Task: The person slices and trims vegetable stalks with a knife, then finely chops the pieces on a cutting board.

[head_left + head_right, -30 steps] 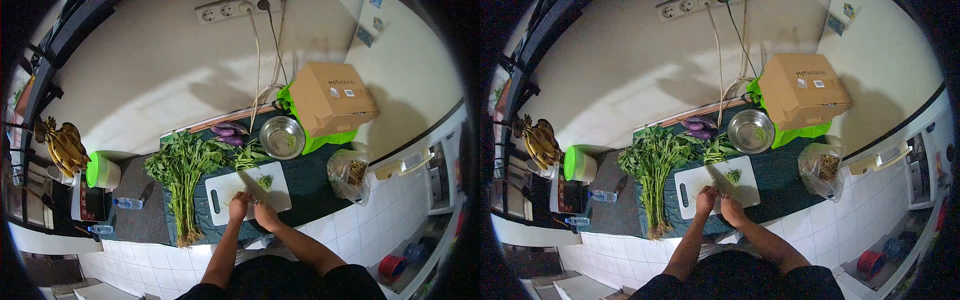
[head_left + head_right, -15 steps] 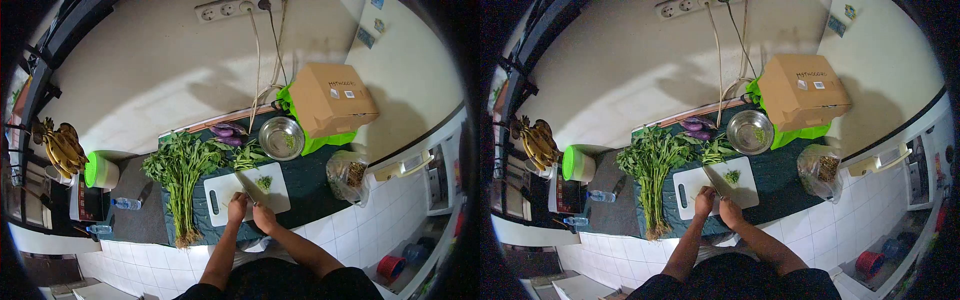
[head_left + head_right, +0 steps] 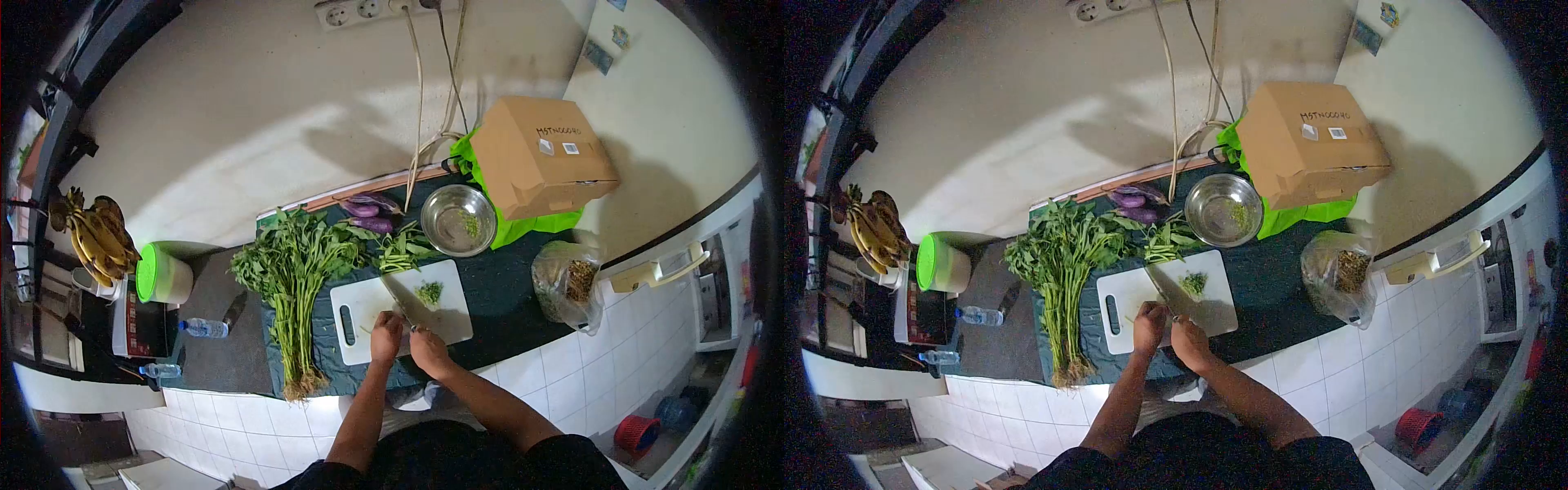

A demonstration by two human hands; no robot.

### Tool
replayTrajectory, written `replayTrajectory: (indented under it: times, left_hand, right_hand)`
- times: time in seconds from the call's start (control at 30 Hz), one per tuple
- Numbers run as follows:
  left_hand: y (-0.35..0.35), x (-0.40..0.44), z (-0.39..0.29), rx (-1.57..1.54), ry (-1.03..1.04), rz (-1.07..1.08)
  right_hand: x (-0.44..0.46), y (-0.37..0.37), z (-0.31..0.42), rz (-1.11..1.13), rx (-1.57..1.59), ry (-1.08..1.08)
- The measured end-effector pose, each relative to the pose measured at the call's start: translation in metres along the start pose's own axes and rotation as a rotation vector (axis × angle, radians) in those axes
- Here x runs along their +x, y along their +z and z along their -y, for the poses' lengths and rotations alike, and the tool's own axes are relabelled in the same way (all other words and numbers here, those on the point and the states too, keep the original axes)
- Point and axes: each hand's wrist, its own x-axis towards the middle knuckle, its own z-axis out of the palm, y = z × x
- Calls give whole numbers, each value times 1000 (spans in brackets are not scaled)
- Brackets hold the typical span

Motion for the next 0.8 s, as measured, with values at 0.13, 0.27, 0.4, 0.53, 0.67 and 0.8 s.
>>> replayTrajectory:
  times: [0.13,0.27,0.4,0.53,0.67,0.8]
  left_hand:
    - [-1,0,-3,-7,-21,-29]
    - [-4,1,-2,46,28,-6]
    - [-2,1,-2,34,4,-3]
    - [1,-3,-1,60,-8,-13]
    - [5,-4,2,56,-4,-32]
    - [3,-4,0,81,60,-27]
  right_hand:
    - [-15,-10,0,17,73,-62]
    - [-2,-11,4,43,79,34]
    - [12,-6,4,54,79,38]
    - [-6,-12,5,35,64,-19]
    - [-11,-7,3,62,107,44]
    - [3,-11,10,58,74,38]
